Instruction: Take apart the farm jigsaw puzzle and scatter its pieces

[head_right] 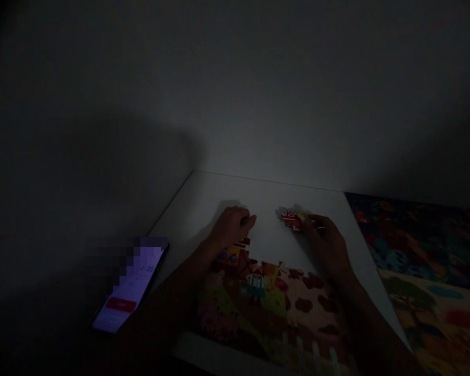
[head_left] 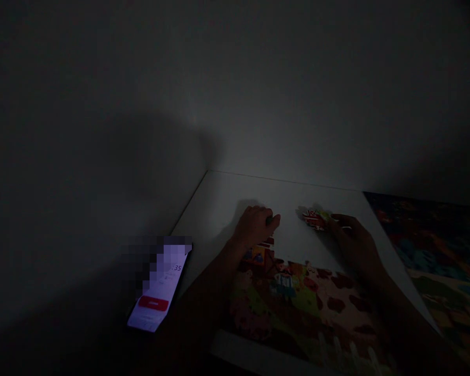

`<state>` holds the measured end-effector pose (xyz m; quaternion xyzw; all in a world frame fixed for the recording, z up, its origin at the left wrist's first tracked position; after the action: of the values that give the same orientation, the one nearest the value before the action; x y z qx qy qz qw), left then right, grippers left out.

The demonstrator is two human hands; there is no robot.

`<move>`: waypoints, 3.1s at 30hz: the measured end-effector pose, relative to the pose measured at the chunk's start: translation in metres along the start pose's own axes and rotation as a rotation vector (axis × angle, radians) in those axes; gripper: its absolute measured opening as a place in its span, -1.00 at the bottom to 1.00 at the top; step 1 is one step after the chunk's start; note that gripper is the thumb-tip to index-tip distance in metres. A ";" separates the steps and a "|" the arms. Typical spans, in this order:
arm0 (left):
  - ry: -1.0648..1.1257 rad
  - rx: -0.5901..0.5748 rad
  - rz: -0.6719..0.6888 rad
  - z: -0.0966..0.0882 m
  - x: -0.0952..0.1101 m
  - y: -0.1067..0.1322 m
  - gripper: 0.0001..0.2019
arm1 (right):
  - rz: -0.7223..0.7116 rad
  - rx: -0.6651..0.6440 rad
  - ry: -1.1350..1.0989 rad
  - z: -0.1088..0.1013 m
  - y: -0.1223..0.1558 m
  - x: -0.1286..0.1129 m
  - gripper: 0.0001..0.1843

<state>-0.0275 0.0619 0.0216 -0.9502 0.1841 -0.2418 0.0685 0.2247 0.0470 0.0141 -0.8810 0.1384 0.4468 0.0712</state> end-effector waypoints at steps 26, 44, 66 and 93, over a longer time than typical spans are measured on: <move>0.178 -0.018 -0.130 -0.003 -0.003 0.005 -0.58 | -0.005 -0.029 0.092 0.002 -0.007 0.013 -0.22; 0.094 -0.049 -0.129 -0.003 -0.001 0.005 -0.60 | -0.081 -0.250 0.045 0.011 0.010 -0.009 -0.27; 0.240 -0.104 -0.174 -0.011 -0.001 0.004 -0.87 | -0.095 -0.140 0.011 0.008 0.002 0.002 -0.31; 0.319 -0.235 0.047 0.010 0.061 -0.058 -0.76 | -0.229 -0.127 -0.168 0.016 -0.010 0.015 -0.43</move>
<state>0.0456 0.0924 0.0521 -0.8968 0.2416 -0.3645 -0.0671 0.2243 0.0581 -0.0077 -0.8534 0.0020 0.5155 0.0773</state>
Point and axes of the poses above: each hand's wrist, its own y-axis away from the middle knuckle, its own z-axis out of the palm, x = y × z, the point moved 4 cm from there along -y, towards the middle knuckle
